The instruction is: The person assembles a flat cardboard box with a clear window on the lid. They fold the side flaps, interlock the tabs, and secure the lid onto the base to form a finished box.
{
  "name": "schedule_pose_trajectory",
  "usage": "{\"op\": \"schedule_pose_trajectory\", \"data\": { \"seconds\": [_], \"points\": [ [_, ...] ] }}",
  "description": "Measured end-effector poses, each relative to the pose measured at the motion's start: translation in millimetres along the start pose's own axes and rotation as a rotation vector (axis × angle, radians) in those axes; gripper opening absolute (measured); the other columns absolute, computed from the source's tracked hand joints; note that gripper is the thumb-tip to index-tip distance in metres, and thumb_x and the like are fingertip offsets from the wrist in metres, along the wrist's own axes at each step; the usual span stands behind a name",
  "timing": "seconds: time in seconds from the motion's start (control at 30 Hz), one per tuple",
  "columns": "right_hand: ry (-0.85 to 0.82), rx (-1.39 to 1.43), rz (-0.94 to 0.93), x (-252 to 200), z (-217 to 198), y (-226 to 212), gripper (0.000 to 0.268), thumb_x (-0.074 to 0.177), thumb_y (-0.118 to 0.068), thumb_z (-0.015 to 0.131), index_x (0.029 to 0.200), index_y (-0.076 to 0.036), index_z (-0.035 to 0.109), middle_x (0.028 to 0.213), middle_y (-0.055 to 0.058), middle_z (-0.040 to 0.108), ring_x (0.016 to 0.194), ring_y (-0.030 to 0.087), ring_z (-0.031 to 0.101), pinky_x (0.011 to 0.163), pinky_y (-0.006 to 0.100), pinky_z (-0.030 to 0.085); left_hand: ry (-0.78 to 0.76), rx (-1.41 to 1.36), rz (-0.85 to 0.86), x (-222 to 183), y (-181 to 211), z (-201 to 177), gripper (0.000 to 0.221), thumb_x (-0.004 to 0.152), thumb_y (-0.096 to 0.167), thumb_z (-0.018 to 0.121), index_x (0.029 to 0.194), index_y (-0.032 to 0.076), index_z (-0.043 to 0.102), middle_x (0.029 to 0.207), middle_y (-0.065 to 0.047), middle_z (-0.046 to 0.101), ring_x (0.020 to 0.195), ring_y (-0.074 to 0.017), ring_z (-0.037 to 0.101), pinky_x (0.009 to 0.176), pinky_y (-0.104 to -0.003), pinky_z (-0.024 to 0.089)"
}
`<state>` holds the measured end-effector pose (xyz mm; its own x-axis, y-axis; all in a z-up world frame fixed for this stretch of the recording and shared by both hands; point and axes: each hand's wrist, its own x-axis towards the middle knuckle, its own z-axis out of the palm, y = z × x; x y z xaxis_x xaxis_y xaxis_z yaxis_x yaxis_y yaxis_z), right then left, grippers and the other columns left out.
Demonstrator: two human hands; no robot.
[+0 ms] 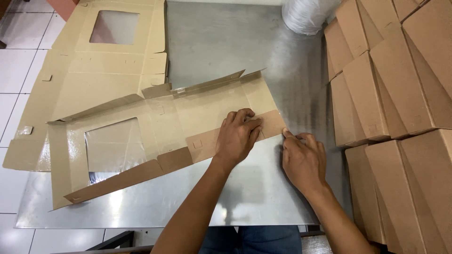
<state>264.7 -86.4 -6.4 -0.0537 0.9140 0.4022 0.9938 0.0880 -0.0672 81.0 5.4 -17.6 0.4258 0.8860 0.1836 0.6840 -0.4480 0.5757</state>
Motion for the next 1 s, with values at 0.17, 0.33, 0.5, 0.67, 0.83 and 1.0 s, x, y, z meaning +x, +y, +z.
{"op": "schedule_pose_trajectory", "data": {
  "seconds": [0.17,0.33,0.5,0.67,0.83,1.0],
  "points": [
    [0.031,-0.039,-0.068,-2,15,-4,0.018,0.086,0.000,0.068,0.073,-0.013,0.065,0.107,0.007,0.080,0.106,0.027,0.071,0.073,0.038,0.050,0.006,0.008,0.002,-1,-1,2,0.025,0.101,0.028,0.064,0.120,0.019,0.076,0.125,-0.002,0.059,0.121,-0.0272,0.056,0.096,-0.043,0.050],
    [0.008,0.110,-0.207,3,1,-34,0.017,0.083,0.002,0.069,0.073,-0.010,0.065,0.102,0.012,0.079,0.104,0.031,0.071,0.069,0.039,0.051,-0.003,-0.009,-0.002,0,0,4,0.025,0.101,0.029,0.063,0.120,0.017,0.075,0.125,-0.004,0.058,0.122,-0.0297,0.056,0.096,-0.045,0.050],
    [0.034,0.217,-0.252,-1,9,-27,0.019,0.085,0.001,0.066,0.072,-0.013,0.063,0.101,0.007,0.080,0.105,0.028,0.070,0.070,0.038,0.050,-0.020,-0.001,0.005,1,-3,6,0.025,0.101,0.027,0.063,0.121,0.017,0.074,0.127,-0.004,0.057,0.123,-0.0308,0.056,0.097,-0.046,0.051],
    [0.019,0.115,-0.073,0,2,-3,0.019,0.087,-0.001,0.067,0.072,-0.014,0.066,0.104,0.004,0.080,0.107,0.030,0.070,0.076,0.041,0.050,-0.013,0.003,-0.004,1,-2,4,0.024,0.101,0.027,0.063,0.121,0.018,0.074,0.127,-0.003,0.058,0.124,-0.0284,0.055,0.097,-0.043,0.050],
    [-0.002,0.036,0.075,-1,4,16,0.020,0.090,-0.001,0.066,0.073,-0.012,0.065,0.109,0.005,0.080,0.110,0.029,0.070,0.081,0.042,0.050,-0.022,0.012,0.005,-2,4,-2,0.025,0.102,0.028,0.063,0.121,0.018,0.074,0.127,-0.004,0.059,0.126,-0.0288,0.054,0.098,-0.043,0.049],
    [-0.064,0.132,0.192,-5,6,24,0.015,0.093,-0.010,0.060,0.084,-0.017,0.070,0.107,0.001,0.080,0.117,0.024,0.067,0.091,0.040,0.048,0.117,0.012,0.193,-21,-1,11,0.017,0.096,0.026,0.068,0.109,0.017,0.076,0.115,-0.005,0.064,0.117,-0.0314,0.061,0.095,-0.045,0.050]
  ]
}}
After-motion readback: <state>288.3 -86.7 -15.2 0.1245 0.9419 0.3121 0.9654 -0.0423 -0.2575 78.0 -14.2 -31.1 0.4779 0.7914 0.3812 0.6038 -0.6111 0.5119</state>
